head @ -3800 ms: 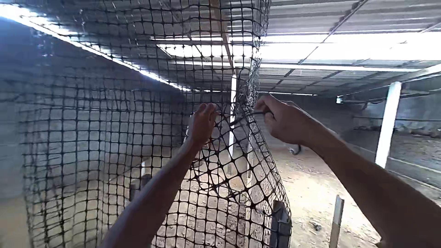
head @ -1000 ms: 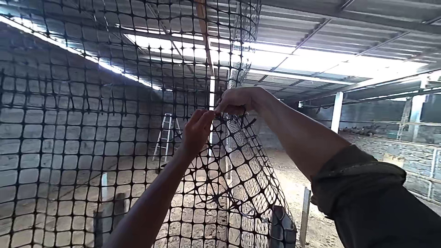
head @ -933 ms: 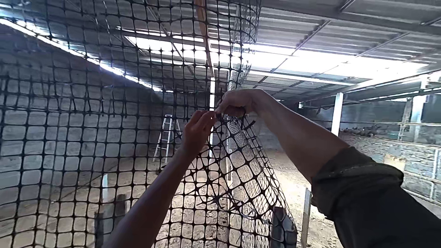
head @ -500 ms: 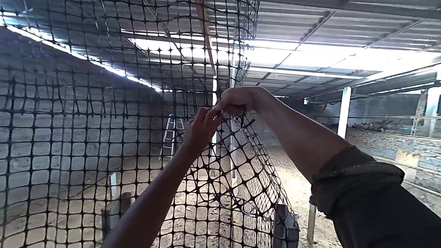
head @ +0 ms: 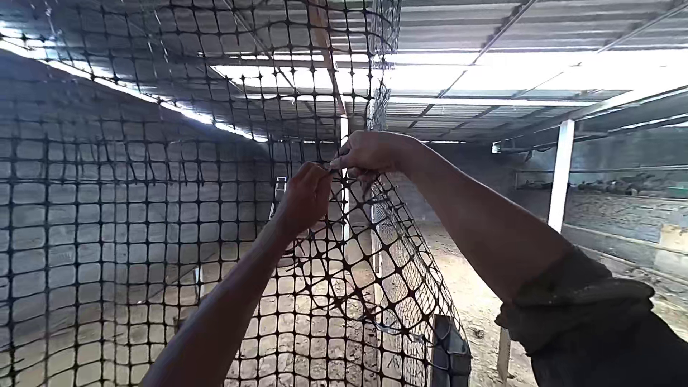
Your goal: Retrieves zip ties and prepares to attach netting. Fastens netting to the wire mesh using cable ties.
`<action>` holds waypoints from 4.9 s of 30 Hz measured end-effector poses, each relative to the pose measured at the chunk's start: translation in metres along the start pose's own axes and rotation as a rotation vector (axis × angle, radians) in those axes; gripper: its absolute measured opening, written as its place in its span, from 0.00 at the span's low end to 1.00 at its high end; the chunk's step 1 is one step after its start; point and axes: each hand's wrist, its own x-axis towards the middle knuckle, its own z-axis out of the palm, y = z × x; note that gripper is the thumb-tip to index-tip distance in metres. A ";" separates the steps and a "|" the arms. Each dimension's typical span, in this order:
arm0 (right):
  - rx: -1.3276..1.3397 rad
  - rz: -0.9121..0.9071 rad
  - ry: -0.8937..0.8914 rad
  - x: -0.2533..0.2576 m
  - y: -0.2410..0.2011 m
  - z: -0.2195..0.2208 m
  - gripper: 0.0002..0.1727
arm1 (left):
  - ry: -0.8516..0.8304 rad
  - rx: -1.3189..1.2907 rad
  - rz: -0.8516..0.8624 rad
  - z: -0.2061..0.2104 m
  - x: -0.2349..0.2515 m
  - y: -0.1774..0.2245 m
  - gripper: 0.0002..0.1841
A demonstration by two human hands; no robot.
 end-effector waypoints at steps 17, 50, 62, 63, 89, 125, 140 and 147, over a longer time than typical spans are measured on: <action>-0.992 -0.316 0.405 -0.024 -0.010 0.045 0.12 | -0.040 -0.461 -0.504 -0.020 0.007 0.017 0.14; -0.256 -0.518 0.334 -0.025 0.013 0.008 0.18 | 0.029 -0.070 -0.629 -0.019 0.026 0.045 0.15; -0.409 -0.445 0.374 -0.008 0.020 -0.008 0.14 | 0.228 -0.270 -0.386 -0.015 -0.006 0.045 0.12; -0.376 -0.451 0.361 -0.008 0.019 -0.007 0.13 | 0.251 -0.315 -0.370 -0.014 -0.007 0.045 0.11; -0.491 -0.419 0.338 -0.004 0.019 0.012 0.21 | 0.056 -0.061 -0.567 -0.044 0.001 0.054 0.12; -0.860 -0.145 0.349 -0.095 -0.028 0.035 0.14 | 0.068 -0.047 -0.073 -0.006 0.047 0.049 0.13; -0.280 -0.340 0.463 -0.077 -0.025 0.004 0.16 | -0.251 -0.190 -0.118 -0.037 0.051 0.034 0.20; -0.439 -0.417 0.657 -0.069 -0.003 0.034 0.09 | -0.292 -0.367 -0.106 -0.041 0.054 0.018 0.18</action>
